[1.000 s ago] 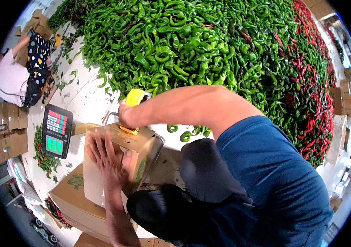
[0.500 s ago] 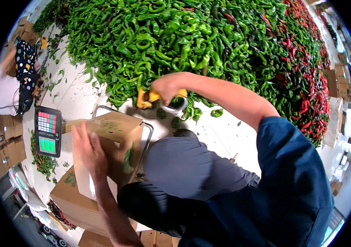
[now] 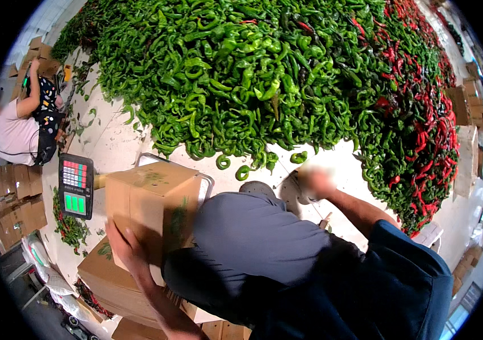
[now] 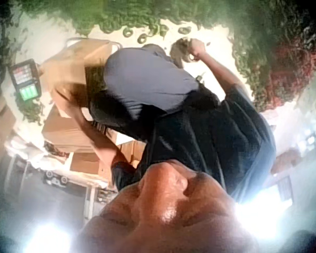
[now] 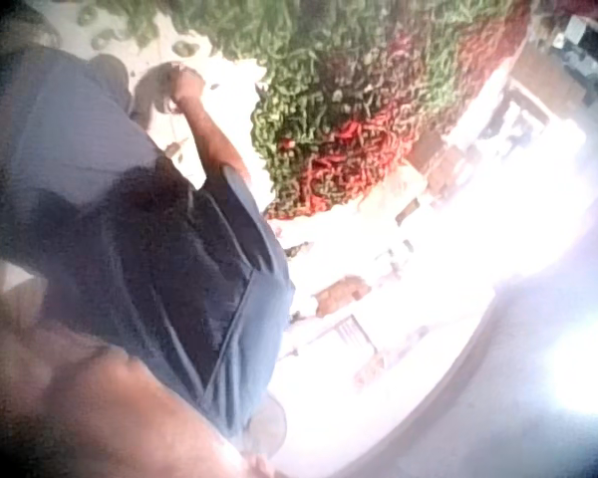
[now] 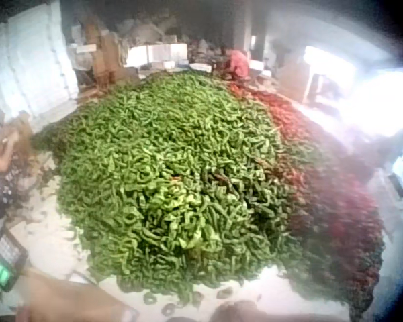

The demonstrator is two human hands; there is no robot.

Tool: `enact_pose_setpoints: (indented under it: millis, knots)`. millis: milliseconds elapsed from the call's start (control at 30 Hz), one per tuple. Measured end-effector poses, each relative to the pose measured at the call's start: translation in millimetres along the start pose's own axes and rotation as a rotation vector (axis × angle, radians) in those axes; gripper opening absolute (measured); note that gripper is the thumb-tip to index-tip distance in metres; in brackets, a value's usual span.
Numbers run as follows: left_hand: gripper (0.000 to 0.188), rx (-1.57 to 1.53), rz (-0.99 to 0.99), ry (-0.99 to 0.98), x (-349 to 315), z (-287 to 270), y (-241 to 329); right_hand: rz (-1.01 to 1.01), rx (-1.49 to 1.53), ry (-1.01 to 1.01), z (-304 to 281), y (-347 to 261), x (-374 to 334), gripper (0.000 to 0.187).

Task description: The person assembles flat cardboard sheets into boxes by folding and taping the seams with a handheld tape dispenser. The person then fills one box with green peppers from a nearby pile and seals it.

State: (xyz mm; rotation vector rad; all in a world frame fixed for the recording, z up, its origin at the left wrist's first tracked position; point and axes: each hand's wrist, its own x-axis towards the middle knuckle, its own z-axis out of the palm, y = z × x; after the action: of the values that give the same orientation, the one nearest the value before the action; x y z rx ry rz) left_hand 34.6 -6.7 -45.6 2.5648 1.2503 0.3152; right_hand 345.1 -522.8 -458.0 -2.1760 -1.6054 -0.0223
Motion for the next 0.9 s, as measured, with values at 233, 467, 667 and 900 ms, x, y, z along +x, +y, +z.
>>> enact_pose_setpoints:
  millis: [233, 467, 667, 900]
  knots:
    - [0.058, -0.854, -0.619, 0.354, -104, -1, -37, 0.399, 1.052, -0.427, -168, -172, 374, 0.061]
    - [0.06, -1.314, -0.994, 0.624, -133, 36, -43, 0.007, 1.202, -0.657, -86, -282, 526, 0.075]
    - [0.055, -1.324, -1.071, 0.634, -145, 34, -34, 0.386, 1.491, -0.847, 17, -244, 485, 0.063]
    - [0.05, -1.323, -1.069, 0.633, -150, 26, -37, 0.396, 0.862, -0.98, -60, -250, 501, 0.074]
